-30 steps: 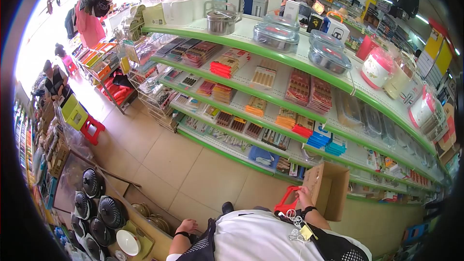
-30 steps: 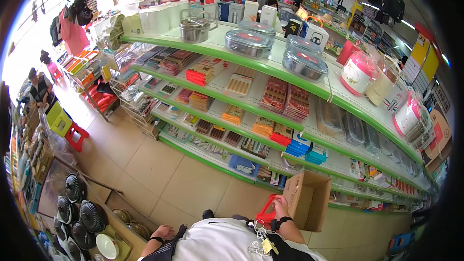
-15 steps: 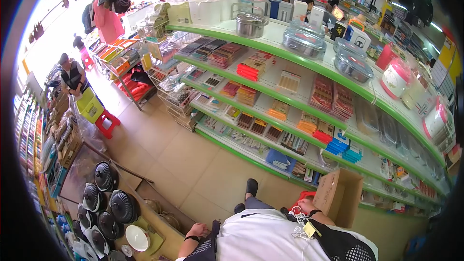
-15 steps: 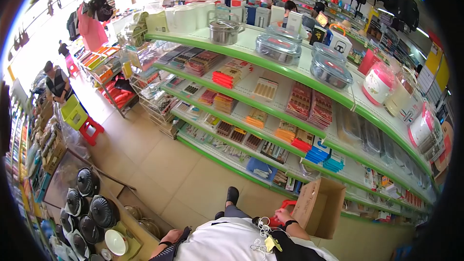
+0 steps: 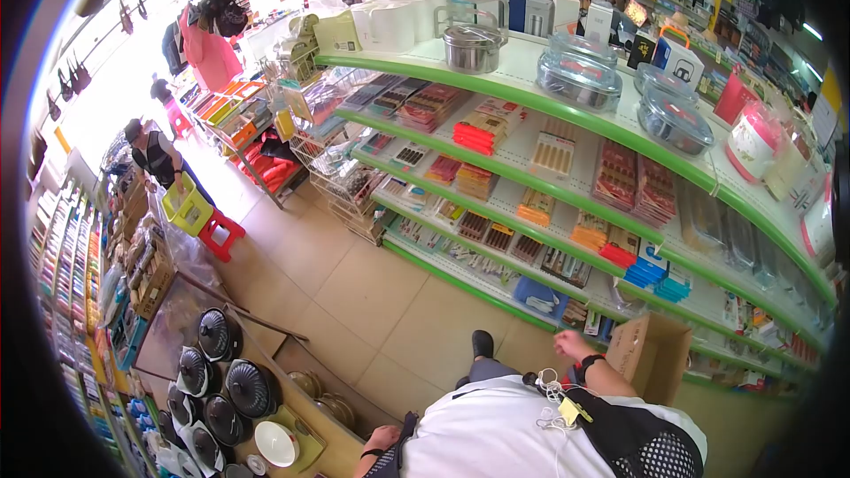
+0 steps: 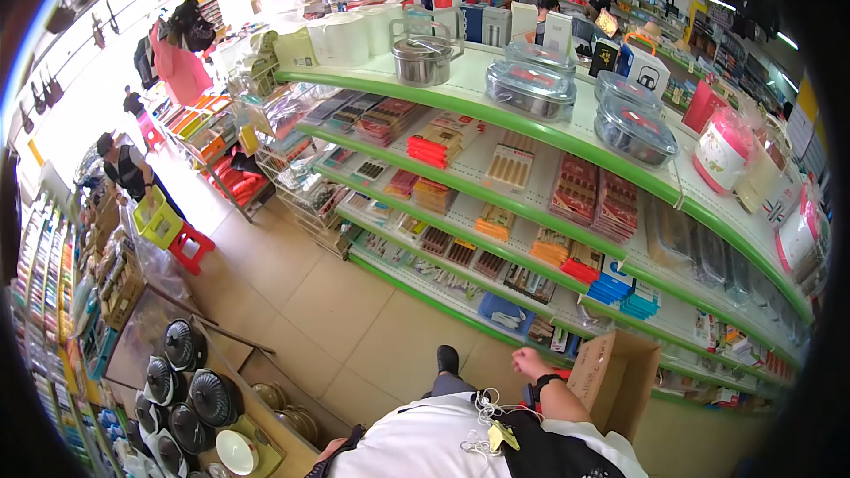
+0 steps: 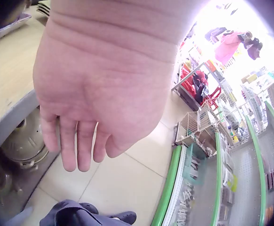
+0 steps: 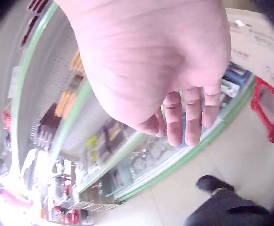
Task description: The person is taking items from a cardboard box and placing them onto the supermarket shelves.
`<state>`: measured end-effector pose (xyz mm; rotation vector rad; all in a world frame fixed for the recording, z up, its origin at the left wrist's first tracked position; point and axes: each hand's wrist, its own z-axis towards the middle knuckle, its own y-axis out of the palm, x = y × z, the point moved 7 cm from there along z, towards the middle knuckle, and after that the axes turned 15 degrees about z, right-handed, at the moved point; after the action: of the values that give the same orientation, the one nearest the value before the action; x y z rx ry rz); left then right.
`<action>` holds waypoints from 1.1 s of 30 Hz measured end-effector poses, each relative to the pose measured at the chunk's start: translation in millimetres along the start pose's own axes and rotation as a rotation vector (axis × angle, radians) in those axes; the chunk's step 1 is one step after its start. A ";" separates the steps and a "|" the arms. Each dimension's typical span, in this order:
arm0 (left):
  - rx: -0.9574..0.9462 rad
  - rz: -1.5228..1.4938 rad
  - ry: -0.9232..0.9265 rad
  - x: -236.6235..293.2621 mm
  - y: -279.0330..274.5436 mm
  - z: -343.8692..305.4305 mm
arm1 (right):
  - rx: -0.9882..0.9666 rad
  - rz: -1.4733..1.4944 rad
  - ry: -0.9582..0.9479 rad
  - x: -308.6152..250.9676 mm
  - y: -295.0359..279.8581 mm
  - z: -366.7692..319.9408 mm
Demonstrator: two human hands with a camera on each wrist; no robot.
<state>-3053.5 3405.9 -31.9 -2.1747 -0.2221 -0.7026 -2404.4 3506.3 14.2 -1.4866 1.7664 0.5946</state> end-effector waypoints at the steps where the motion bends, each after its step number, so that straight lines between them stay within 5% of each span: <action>1: -0.004 0.006 -0.004 1.2 -5.1 3.6 | -0.053 0.045 -0.085 -27.7 12.1 9.8; 3: -0.110 -0.089 -0.220 -4.3 -3.0 8.1 | -0.132 0.123 -0.293 -107.3 38.3 20.9; 5: -0.092 -0.158 -0.253 56.9 -50.2 13.4 | -0.217 0.197 -0.466 -216.5 59.2 10.6; 7: -0.229 -0.255 -0.575 98.2 -91.2 17.5 | -0.287 0.245 -0.596 -318.4 69.1 -14.3; 8: -0.220 -0.013 -0.176 9.2 -22.1 66.1 | -0.304 0.245 -0.680 -362.7 69.8 -29.6; 11: -0.119 0.220 -0.117 43.3 -91.9 116.1 | -0.215 0.183 -0.763 -443.8 54.5 -40.6; 13: 0.068 -0.249 -0.103 47.9 -122.2 166.4 | -0.129 0.138 -0.886 -482.0 38.7 -44.8; 15: 0.085 -0.953 -0.374 74.3 -163.5 212.7 | -0.129 0.139 -0.880 -500.2 27.5 -38.6; 24: 0.365 -0.618 0.268 342.6 -420.1 333.5 | -0.300 0.366 -0.700 -533.3 28.5 -2.1; 28: 0.442 -0.500 0.511 423.2 -487.9 355.5 | -0.315 0.387 -0.657 -545.9 43.1 17.0; 33: 0.536 -0.472 0.565 486.5 -557.7 401.2 | -0.306 0.371 -0.686 -573.0 69.9 55.3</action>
<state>-2698.7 4034.1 401.9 -1.3559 -0.5591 -1.3170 -2427.2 3921.9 417.8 -0.9516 1.4296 1.4248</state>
